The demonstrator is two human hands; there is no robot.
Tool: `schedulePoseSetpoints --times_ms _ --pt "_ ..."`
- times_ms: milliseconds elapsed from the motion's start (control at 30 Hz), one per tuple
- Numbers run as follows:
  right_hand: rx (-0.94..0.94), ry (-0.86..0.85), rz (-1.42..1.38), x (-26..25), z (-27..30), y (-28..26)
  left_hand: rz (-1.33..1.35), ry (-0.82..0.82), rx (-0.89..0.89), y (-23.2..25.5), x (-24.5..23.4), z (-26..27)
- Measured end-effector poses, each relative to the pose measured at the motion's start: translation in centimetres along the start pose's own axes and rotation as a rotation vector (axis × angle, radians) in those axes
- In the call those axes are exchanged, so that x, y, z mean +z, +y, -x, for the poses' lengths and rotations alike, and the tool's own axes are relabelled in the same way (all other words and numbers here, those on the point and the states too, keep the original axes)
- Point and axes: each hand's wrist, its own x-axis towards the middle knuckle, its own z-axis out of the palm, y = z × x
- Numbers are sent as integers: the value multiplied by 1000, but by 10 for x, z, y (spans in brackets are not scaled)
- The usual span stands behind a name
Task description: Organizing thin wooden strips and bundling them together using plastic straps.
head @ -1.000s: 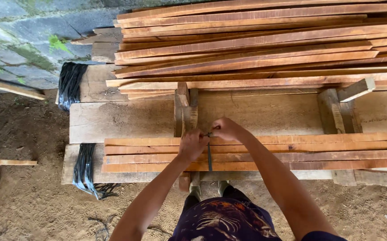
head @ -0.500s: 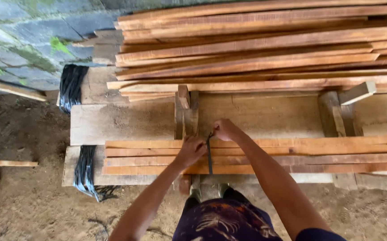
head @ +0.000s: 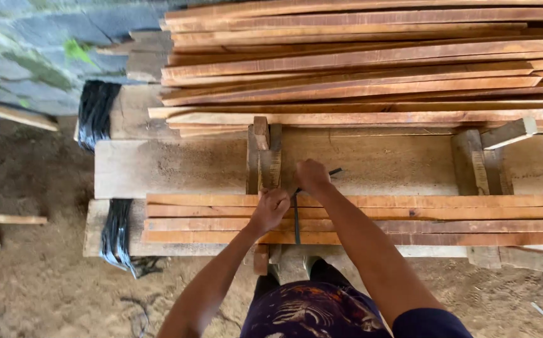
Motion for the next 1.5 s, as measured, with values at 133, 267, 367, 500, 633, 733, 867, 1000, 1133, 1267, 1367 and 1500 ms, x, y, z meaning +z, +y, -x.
schedulePoseSetpoints --times_ms 133,267,367,500,633,733,867,1000,1133,1267,1367,1500 --pt "-12 11 0 39 -29 9 64 -13 69 -11 2 7" --pt "39 6 7 38 -37 11 167 11 133 -16 2 4" --pt "83 16 -9 17 -15 -2 226 -30 130 32 -31 1" --pt "171 29 -52 -2 13 1 222 4 174 -2 -36 19" --pt "147 344 -10 20 28 22 -321 103 240 -36 -67 48" --pt "195 199 -37 -14 75 -10 -666 235 217 -43 -94 73" --pt "207 -187 36 -42 100 -38 -819 122 180 -33 -104 89" --pt "219 -183 17 -35 89 -50 -820 38 144 -33 -105 88" --pt "235 -116 18 -61 103 -73 -825 38 186 -43 -101 88" --pt "237 -92 93 -42 97 -62 -851 54 225 -50 -98 91" --pt "285 -89 91 -45 102 -68 -849 98 234 -52 -96 95" --pt "159 147 -14 0 89 -42 -856 140 244 -61 -93 93"
